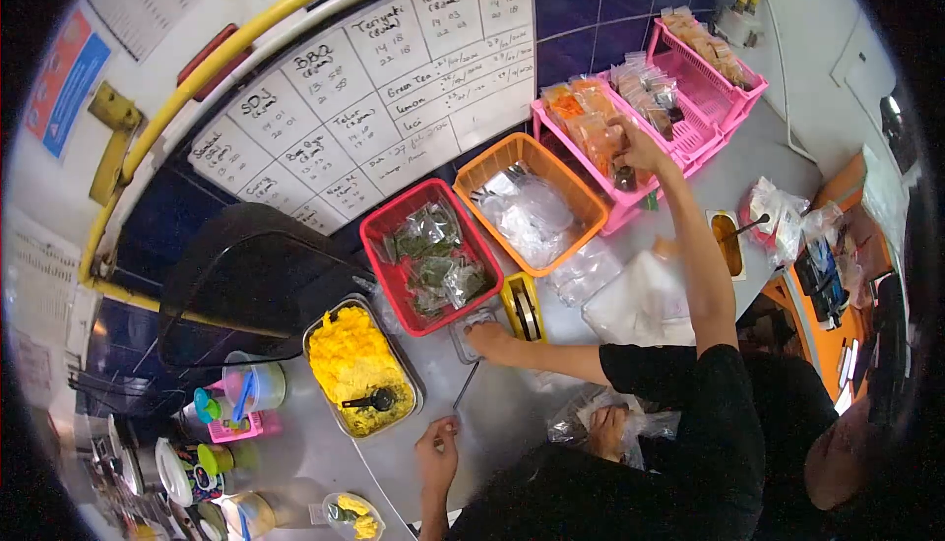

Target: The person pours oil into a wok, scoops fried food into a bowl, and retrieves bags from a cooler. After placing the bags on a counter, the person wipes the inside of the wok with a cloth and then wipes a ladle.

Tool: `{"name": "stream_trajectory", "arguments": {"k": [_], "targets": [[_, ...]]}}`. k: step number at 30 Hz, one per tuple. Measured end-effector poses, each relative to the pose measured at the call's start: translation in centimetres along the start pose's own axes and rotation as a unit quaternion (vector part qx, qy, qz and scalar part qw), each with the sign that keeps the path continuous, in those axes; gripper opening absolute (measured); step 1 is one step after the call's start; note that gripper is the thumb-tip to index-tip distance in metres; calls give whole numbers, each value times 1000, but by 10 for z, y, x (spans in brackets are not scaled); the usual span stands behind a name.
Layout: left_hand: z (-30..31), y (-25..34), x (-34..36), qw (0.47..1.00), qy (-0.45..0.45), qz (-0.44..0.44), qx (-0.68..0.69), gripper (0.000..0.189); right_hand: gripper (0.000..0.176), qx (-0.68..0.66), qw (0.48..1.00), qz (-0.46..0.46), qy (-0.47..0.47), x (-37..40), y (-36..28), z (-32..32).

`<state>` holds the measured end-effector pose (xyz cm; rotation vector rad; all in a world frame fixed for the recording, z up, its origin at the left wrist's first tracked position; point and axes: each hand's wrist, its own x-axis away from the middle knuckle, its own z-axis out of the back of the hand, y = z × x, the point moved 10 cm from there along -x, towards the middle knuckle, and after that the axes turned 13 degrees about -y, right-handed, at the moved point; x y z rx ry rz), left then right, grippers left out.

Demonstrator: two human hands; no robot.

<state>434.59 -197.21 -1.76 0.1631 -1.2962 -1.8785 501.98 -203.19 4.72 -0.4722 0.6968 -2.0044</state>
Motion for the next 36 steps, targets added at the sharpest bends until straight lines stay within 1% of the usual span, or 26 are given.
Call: {"name": "stream_trajectory", "arguments": {"k": [2, 3, 4, 6, 7, 8, 9, 14, 15, 17, 18, 19, 20, 21, 22, 23, 24, 25, 26, 27, 28, 29, 31, 32, 34, 36], "targets": [[3, 3, 3, 1000, 5, -14, 11, 19, 52, 67, 993, 86, 52, -2, -5, 0], [5, 0, 6, 1000, 3, -12, 9, 19, 66, 77, 996, -34, -17, -7, 20, -6], [7, -2, 10, 1000, 1, -10, 7, 19, 50, 94, 995, -33, 8, 0, 4, 1], [15, -13, 17, 1000, 16, -9, 12, 19, 33, 108, 993, -46, 8, -15, 46, -8], [19, -17, 22, 1000, 25, -6, 14, 19, 26, 178, 982, -45, 43, -9, 35, -2], [24, -16, 26, 999, 31, -4, 16, 19, 25, 165, 983, -64, 48, -4, 28, 0], [30, -14, 32, 999, 39, -1, 12, 19, 25, 167, 983, -59, 46, 2, 15, 3], [40, -24, 57, 997, 70, 7, 37, 19, 22, 298, 941, -10, 160, 53, -108, 57], [38, -29, 60, 997, 63, 3, 39, 19, 22, 306, 940, 3, 151, 55, -126, 58], [33, -47, 63, 997, 58, -24, 33, 18, 24, 198, 941, 149, 229, 68, -179, 64], [34, -54, 66, 997, 60, -46, 23, 17, 19, 142, 958, 180, 173, 83, -235, 50], [42, -47, 73, 997, 61, -40, 15, 17, 17, 83, 968, 207, 110, 111, -305, 33], [51, -35, 78, 998, 62, -29, 8, 16, 20, 67, 982, 175, 35, 124, -346, 6], [67, -17, 89, 992, 110, -61, 28, 16, 18, 21, 979, 201, -16, 132, -374, -28], [83, -8, 100, 988, 128, -83, 35, 18, 17, -27, 972, 224, -71, 142, -402, -68], [100, 0, 114, 977, 158, -133, 49, 24, 17, -43, 961, 234, -144, 160, -434, -115], [122, 13, 133, 959, 217, -182, 30, 32, 18, -56, 944, 242, -218, 184, -468, -166], [142, 17, 153, 945, 259, -194, 48, 35, 16, -79, 936, 222, -261, 211, -496, -215], [162, 19, 175, 927, 303, -212, 61, 37, 15, -112, 910, 273, -290, 245, -535, -257], [172, 12, 186, 929, 285, -201, 127, 39, 16, -32, 902, 305, -303, 271, -562, -296], [178, -2, 200, 924, 266, -194, 192, 41, 15, -47, 893, 282, -348, 295, -579, -339], [186, -25, 223, 920, 291, -177, 195, 41, 14, -58, 884, 255, -388, 318, -591, -381], [182, -77, 239, 954, 223, -88, 182, 36, 16, -205, 874, 189, -399, 346, -593, -455], [183, -99, 255, 949, 239, -79, 190, 36, 16, -197, 866, 195, -416, 370, -599, -484], [181, -165, 301, 863, 375, -43, 337, 31, 16, -299, 844, 149, -419, 411, -604, -528], [153, -226, 325, 848, 389, -12, 359, 30, 18, -293, 829, 144, -453, 458, -611, -569]]}}
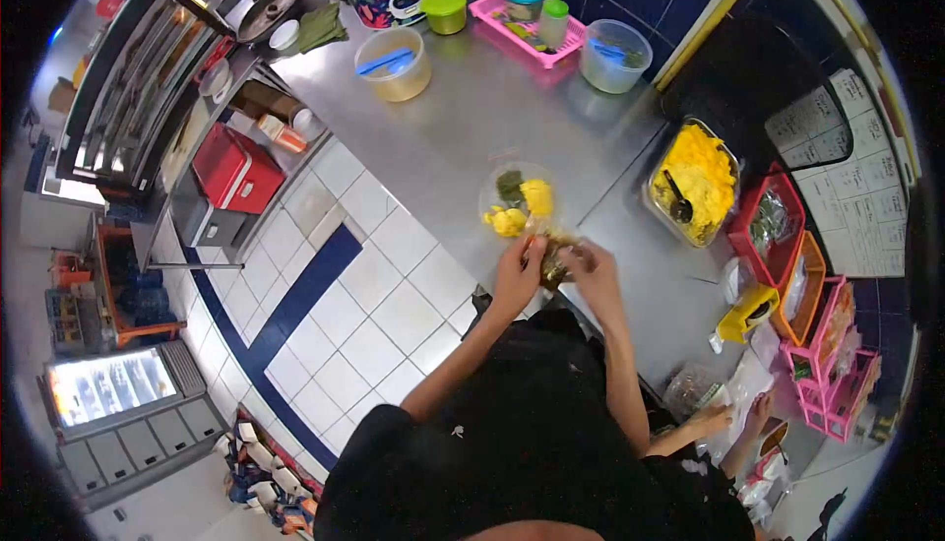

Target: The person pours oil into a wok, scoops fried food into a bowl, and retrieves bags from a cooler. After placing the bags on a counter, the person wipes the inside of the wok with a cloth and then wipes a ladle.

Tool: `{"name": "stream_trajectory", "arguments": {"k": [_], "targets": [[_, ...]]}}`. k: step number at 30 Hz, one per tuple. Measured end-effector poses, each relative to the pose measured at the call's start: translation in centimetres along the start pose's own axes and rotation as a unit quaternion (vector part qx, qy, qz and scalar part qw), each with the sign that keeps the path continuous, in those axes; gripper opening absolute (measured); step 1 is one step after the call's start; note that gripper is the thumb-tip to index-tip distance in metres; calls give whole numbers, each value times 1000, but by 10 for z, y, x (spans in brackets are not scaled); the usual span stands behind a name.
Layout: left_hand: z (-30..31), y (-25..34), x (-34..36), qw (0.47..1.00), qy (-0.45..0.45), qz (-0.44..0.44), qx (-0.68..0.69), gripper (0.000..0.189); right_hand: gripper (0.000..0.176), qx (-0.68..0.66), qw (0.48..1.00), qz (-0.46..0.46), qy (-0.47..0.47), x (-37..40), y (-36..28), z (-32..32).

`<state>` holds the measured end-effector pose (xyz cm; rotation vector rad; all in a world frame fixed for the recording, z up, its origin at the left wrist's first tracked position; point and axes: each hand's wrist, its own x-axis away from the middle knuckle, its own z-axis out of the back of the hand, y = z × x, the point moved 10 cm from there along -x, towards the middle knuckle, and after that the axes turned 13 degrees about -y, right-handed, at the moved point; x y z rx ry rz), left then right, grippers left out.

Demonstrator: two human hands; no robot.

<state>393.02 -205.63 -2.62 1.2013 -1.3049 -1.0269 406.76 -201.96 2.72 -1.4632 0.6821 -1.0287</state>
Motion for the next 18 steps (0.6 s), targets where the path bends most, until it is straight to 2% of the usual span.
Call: {"name": "stream_trajectory", "arguments": {"k": [1, 2, 4, 5, 6, 7, 8, 10, 11, 12, 13, 14, 15, 16, 18], "targets": [[14, -18, 11, 1000, 14, 26, 12, 29, 21, 57, 998, 33, 6, -2, 13, -15], [19, -14, 22, 999, 8, 27, 14, 29, 24, 46, 998, -41, -3, -3, 35, -24], [15, -11, 35, 996, -51, 61, 40, 29, 22, 16, 997, -65, -29, -8, 49, -36], [19, -12, 30, 997, -22, -14, 67, 30, 22, 18, 997, -67, -23, -7, 47, -30], [23, -17, 23, 997, -28, -14, 69, 30, 22, 33, 996, -62, -51, -10, 41, -24], [41, -15, 14, 1000, 13, -18, -5, 30, 22, 48, 994, -57, -77, -12, 31, -13], [57, -8, 4, 995, 54, -23, -78, 30, 24, 62, 995, -50, -54, -15, 22, 19], [86, 7, -27, 969, 94, 14, -228, 29, 23, 142, 987, -7, 79, -17, -22, 110], [96, 12, -44, 954, 112, 4, -278, 30, 21, 163, 968, 33, 189, -11, -56, 156], [102, 15, -59, 935, 131, -6, -328, 31, 21, 199, 947, 163, 190, -15, -73, 215], [101, 19, -71, 934, 130, -10, -334, 31, 20, 165, 938, 172, 253, -6, -111, 254], [96, 30, -83, 897, 128, -14, -422, 30, 18, 211, 907, 165, 325, 6, -149, 285], [89, 39, -92, 853, 124, -21, -507, 30, 20, 156, 892, 252, 343, 10, -168, 328], [87, 35, -97, 849, 122, -29, -513, 30, 25, 248, 849, 213, 415, 18, -191, 369], [77, 34, -92, 795, 189, -130, -562, 28, 36, 416, 708, 287, 494, 37, -256, 377]]}}
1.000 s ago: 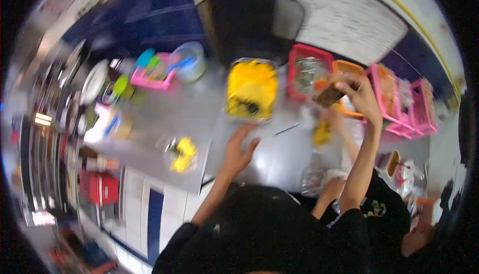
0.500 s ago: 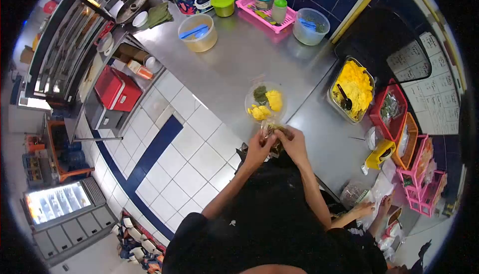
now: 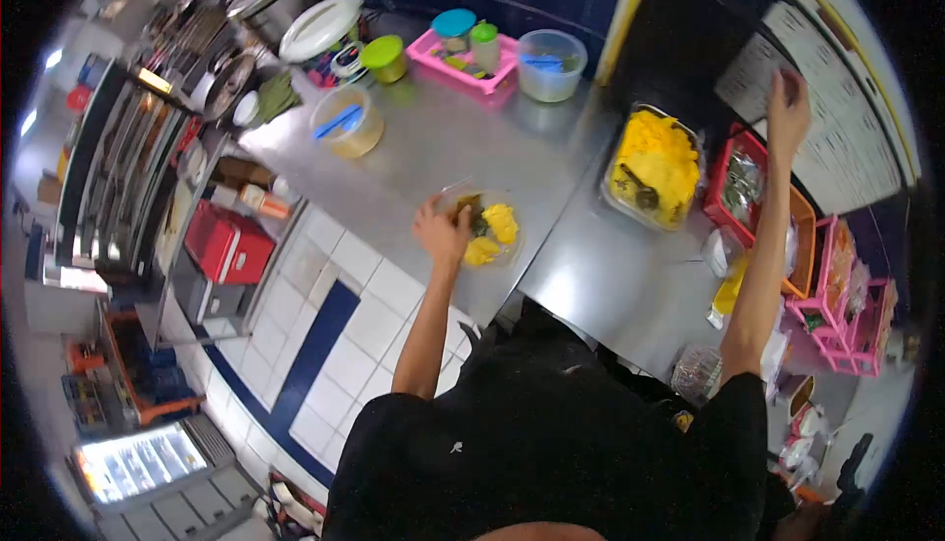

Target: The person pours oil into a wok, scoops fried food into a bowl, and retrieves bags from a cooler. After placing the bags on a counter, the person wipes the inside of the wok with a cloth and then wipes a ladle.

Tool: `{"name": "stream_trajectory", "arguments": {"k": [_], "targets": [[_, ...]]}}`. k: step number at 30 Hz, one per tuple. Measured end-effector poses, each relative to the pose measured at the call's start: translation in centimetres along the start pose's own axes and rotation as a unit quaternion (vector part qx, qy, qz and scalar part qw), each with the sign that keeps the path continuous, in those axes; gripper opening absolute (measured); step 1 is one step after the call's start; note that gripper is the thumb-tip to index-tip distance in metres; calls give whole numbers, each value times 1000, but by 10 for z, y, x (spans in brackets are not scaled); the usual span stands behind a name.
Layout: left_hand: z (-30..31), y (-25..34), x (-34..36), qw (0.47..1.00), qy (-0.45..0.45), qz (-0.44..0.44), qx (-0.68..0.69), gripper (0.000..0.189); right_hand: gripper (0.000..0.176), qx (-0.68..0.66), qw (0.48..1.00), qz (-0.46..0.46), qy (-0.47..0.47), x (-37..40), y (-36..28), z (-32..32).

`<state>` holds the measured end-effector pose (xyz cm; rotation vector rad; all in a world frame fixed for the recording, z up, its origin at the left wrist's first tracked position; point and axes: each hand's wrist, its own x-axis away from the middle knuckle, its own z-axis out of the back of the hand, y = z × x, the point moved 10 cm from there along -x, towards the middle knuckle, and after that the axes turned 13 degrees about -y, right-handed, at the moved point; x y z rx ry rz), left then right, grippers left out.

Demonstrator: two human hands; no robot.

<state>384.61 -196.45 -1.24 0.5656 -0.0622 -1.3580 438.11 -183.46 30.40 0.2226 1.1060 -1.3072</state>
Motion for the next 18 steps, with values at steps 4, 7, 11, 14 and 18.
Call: {"name": "stream_trajectory", "arguments": {"k": [4, 7, 11, 14, 18], "targets": [[-22, -15, 3, 996, 2, 33, 87, 55, 55, 332, 941, 69, 2, -78, 43, -18], [-26, -26, 8, 980, -13, 93, 176, 62, 51, 345, 934, 24, -93, -90, 63, -37], [-2, -25, 37, 976, 86, 92, 176, 47, 45, 257, 957, 24, -134, -73, 65, -37], [14, -2, 63, 932, 85, 180, 304, 38, 43, 217, 972, 6, -90, 31, -20, 3], [-52, 132, 50, 666, -239, 157, 688, 49, 57, 104, 982, -85, -134, 199, -58, -18]]}}
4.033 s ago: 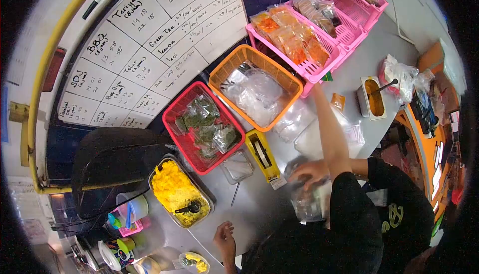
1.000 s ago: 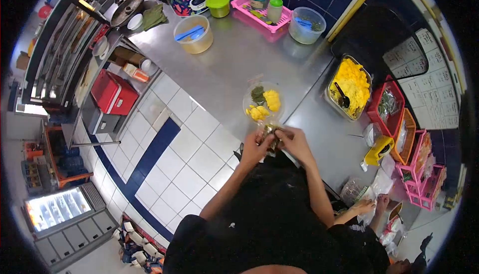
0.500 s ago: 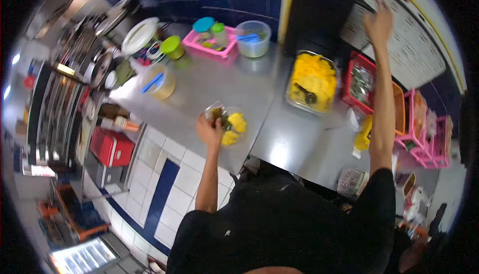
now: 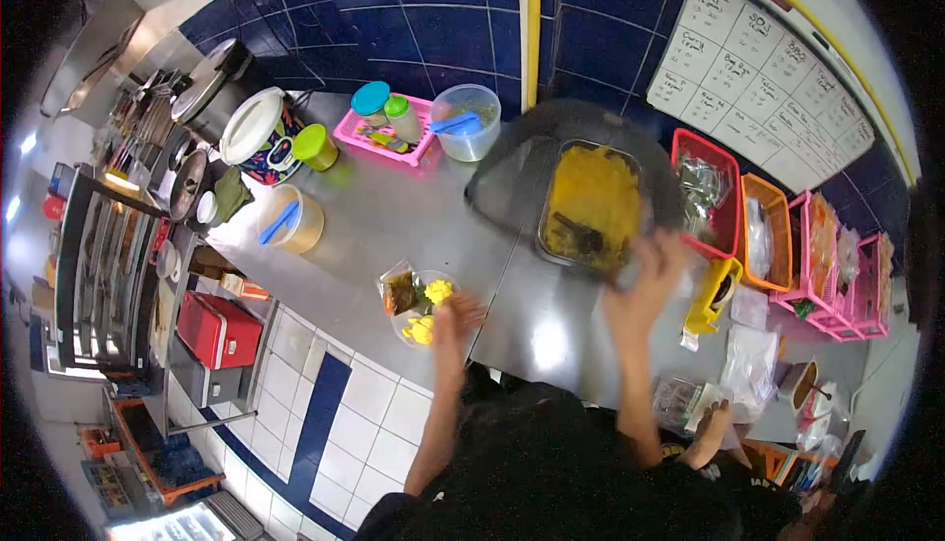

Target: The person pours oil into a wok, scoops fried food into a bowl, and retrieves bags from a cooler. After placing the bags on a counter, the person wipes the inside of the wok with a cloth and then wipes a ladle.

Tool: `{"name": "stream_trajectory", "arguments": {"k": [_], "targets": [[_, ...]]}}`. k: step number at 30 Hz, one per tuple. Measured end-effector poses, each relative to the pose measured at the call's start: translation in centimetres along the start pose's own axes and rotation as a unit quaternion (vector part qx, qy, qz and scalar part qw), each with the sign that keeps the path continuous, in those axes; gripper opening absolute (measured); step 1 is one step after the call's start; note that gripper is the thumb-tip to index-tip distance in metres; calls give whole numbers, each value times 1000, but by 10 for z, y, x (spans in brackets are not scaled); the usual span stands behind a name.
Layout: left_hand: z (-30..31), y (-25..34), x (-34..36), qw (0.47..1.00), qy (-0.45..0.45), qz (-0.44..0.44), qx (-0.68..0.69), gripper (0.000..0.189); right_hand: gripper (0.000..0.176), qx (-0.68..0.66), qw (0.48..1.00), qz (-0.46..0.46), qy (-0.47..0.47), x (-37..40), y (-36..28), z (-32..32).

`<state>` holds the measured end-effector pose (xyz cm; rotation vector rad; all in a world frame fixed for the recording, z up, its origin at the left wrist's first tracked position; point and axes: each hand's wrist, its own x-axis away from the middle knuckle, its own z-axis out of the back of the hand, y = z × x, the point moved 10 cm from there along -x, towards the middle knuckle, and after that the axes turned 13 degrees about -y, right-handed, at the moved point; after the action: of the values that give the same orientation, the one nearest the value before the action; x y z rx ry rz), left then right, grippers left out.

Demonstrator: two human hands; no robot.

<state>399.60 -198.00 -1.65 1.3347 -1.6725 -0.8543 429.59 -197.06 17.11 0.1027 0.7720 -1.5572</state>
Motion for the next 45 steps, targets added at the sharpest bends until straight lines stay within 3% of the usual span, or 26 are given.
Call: {"name": "stream_trajectory", "arguments": {"k": [2, 6, 7, 8, 9, 10, 11, 12, 14, 16, 18, 20, 22, 25, 27, 28, 30, 32, 36, 37, 38, 40, 41, 42, 44, 45], "targets": [[-76, 1, -21, 988, -56, 37, 139, 56, 65, -152, 982, -113, 22, 61, 16, -33], [-103, -30, -58, 986, -46, 134, 87, 59, 81, -96, 978, -185, 25, 107, 43, -71], [-107, -54, -66, 977, -89, 155, 120, 60, 86, -123, 956, -262, 50, 125, 71, -90], [-107, -80, -75, 965, -128, 172, 151, 61, 91, -154, 927, -334, 72, 142, 93, -103], [-103, -114, -84, 958, -146, 174, 176, 59, 88, -413, 829, -361, 107, 154, 112, -127], [-103, -130, -74, 944, -75, 261, 190, 57, 80, -415, 825, -384, 23, 163, 135, -147], [-97, -157, -79, 940, -64, 291, 167, 57, 79, -507, 756, -411, 39, 177, 157, -170], [-87, -163, -82, 942, -49, 281, 175, 57, 78, -588, 678, -439, 49, 188, 172, -190], [-99, -161, -75, 933, -214, 282, 63, 54, 69, -603, 674, -424, 56, 181, 186, -189], [-74, -145, -55, 952, -151, 257, 66, 45, 60, -623, 663, -411, 52, 173, 205, -194], [-54, -104, -33, 962, -212, 167, -46, 36, 57, -664, 627, -406, 1, 182, 219, -214], [10, -48, -5, 983, -73, 60, -155, 27, 42, -598, 672, -434, 48, 181, 211, -191], [82, -4, 32, 978, 107, -22, -180, 21, 29, -553, 697, -451, 68, 183, 182, -187], [183, 29, 83, 897, 274, -56, -342, 17, 23, -567, 709, -396, -137, 168, 108, -222], [223, 29, 102, 886, 294, -54, -354, 16, 29, -565, 688, -292, -350, 159, 10, -262], [229, 35, 110, 889, 300, -59, -343, 16, 38, -596, 619, -268, -436, 176, -23, -298], [236, 35, 124, 896, 282, 2, -343, 22, 63, -538, 548, -262, -584, 212, -80, -328], [252, 20, 145, 886, 228, -14, -403, 25, 57, -593, 480, -293, -576, 227, -119, -339], [365, -96, 268, 877, 312, 102, -351, 23, 46, -592, 561, -231, -530, 231, -150, -345], [382, -111, 310, 848, 315, 140, -403, 31, 48, -591, 583, -222, -512, 231, -158, -342], [421, -161, 368, 785, 379, 257, -416, 38, 50, -591, 603, -212, -492, 232, -168, -340], [463, -242, 483, 770, 419, 272, -397, 39, 53, -579, 615, -211, -492, 240, -194, -339], [465, -258, 526, 790, 361, 297, -398, 33, 56, -568, 621, -216, -495, 247, -208, -337], [469, -308, 587, 793, 380, 452, -149, 26, 59, -555, 626, -221, -501, 256, -226, -335], [468, -313, 668, 763, 504, 403, 35, 22, 58, -549, 634, -195, -508, 267, -283, -321], [478, -297, 686, 761, 552, 338, 37, 24, 57, -541, 635, -192, -518, 277, -305, -319]]}}
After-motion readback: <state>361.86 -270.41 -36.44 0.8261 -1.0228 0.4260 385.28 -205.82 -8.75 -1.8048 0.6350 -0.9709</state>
